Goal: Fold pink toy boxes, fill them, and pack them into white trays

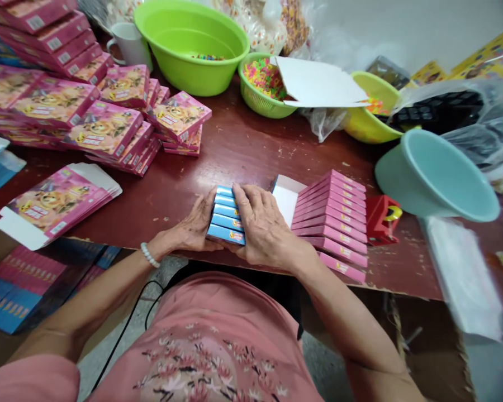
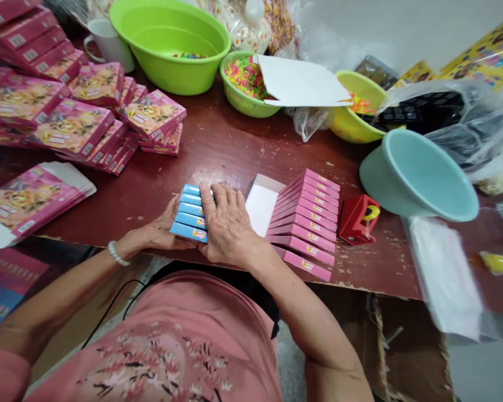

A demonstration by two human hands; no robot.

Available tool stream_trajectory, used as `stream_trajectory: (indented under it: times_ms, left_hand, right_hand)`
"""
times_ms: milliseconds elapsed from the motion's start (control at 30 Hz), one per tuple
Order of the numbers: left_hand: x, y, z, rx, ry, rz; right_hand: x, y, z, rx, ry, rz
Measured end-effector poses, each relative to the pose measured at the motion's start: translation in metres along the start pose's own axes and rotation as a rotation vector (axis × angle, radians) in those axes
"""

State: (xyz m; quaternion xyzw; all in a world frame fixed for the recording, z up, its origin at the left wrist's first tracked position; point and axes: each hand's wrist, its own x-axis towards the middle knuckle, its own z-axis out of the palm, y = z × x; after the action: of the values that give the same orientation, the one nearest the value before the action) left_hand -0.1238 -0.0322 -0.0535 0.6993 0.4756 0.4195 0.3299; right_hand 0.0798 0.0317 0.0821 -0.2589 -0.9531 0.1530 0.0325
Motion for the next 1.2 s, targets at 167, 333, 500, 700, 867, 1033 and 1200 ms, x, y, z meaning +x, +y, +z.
stream_trajectory:
  times_ms: [167,333,500,700,867,1033,1200]
  left_hand:
    - [-0.002,-0.004,0.003,0.168,0.017,0.051]
    - [-0.002,-0.006,0.003,0.237,0.023,0.072]
    - [-0.006,-0.007,0.006,0.159,0.047,0.056]
    - [-0.004,0.002,0.016,-0.039,0.174,-0.001]
    - [0.02,0.029,0.008,-0.024,0.133,0.076]
    - [0.079,0.025,-0.002,-0.253,0.025,-0.013]
    - [0.151,0.008,0.038,-0.387,0.034,-0.34]
  right_hand:
    - [-0.004,0.014,-0.001,0.119,-0.018,-0.106]
    - [-0.008,0.022,-0.006,0.169,-0.031,-0.097]
    - [0.003,0.004,-0.01,-0.038,-0.05,-0.031]
    - [0.014,-0.002,-0.01,-0.122,-0.071,-0.035]
    - [-0.004,0.021,-0.04,0.072,-0.037,-0.049]
    - [-0.042,0.075,-0.098,0.41,0.249,0.087]
    - [-0.054,0.125,-0.115,0.571,0.469,0.247]
